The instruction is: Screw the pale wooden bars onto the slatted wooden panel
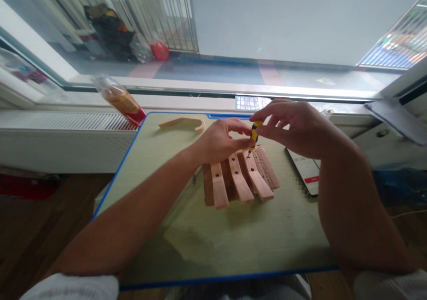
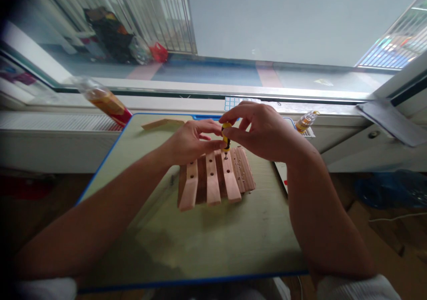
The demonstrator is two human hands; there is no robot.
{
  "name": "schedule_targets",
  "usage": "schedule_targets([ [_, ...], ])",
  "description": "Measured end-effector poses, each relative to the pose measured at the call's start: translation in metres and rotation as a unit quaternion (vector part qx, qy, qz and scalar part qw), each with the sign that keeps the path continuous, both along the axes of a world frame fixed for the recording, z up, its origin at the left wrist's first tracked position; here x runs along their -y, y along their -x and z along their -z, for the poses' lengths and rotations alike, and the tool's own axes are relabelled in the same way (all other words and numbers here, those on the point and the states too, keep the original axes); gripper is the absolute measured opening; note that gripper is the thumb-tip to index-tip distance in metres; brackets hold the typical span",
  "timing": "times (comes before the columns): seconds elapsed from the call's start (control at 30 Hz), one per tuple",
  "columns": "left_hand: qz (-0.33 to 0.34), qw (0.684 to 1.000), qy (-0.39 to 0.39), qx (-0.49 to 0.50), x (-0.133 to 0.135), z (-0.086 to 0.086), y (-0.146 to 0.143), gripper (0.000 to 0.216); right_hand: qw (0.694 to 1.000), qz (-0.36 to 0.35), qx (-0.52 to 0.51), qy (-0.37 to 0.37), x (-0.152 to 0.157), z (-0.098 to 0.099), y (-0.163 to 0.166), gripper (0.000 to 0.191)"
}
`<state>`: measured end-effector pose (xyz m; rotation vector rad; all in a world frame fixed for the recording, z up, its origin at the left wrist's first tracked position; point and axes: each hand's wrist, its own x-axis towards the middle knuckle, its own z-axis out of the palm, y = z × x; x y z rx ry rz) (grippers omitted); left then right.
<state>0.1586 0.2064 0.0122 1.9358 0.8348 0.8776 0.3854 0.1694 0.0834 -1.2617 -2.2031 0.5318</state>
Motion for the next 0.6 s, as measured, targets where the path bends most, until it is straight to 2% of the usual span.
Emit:
schedule_targets([
  [0.33,-0.013,0.999,0.027,-0.041,0.002,-0.005,0.000,0.036,0.999,0.022,0.012,-0.025,0.000,0.001,0.006,0.014],
  [0.6,-0.013,0.999,0.008,-0.039,0.003,-0.003,-0.002,0.040,0.997,0.075,-0.004,-0.014,-0.001,0.004,0.011,0.034],
])
